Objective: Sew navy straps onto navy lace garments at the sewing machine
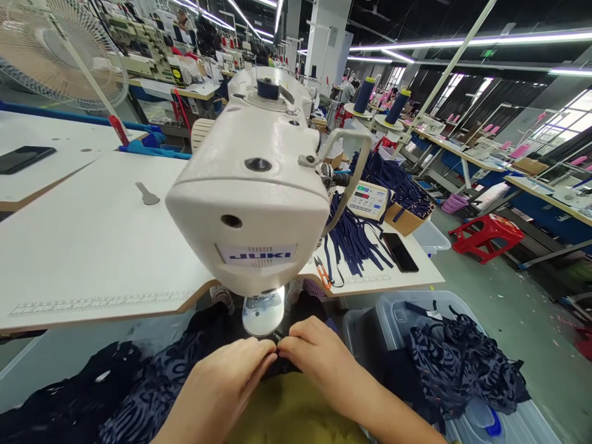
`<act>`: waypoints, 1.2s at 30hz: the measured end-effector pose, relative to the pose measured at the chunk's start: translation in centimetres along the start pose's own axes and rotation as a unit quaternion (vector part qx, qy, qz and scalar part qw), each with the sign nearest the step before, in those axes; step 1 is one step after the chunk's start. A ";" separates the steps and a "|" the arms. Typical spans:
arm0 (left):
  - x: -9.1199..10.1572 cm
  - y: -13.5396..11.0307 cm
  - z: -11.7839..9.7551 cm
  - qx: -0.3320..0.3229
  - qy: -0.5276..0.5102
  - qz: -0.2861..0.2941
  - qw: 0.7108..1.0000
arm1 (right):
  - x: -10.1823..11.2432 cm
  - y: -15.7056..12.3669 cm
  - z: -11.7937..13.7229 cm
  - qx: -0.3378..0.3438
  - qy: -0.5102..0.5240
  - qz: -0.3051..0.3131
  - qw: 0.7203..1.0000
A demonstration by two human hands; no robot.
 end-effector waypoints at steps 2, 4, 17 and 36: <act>-0.5 -0.5 0.5 -0.018 0.012 -0.012 1.000 | -0.6 -0.4 -1.5 -0.041 0.061 -0.018 0.997; -1.1 -1.0 1.7 -0.003 0.021 -0.027 0.999 | -1.5 -1.1 -3.5 -0.105 0.155 -0.048 0.981; -7.8 -1.5 4.0 0.260 -0.355 0.166 0.882 | -7.0 -3.0 -5.9 -0.269 0.559 -0.203 0.757; -4.7 -1.5 1.9 0.176 -0.254 0.089 0.947 | -5.2 -2.4 -4.5 -0.223 0.561 -0.253 0.756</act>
Point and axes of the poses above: each hand's wrist, its own y-axis towards the middle knuckle, its own x-axis out of the back of the hand, z = x × y, the point moved 8 cm from there along y, towards the middle knuckle, and after that the axes turned 11 degrees about x, right-handed, at the moved point
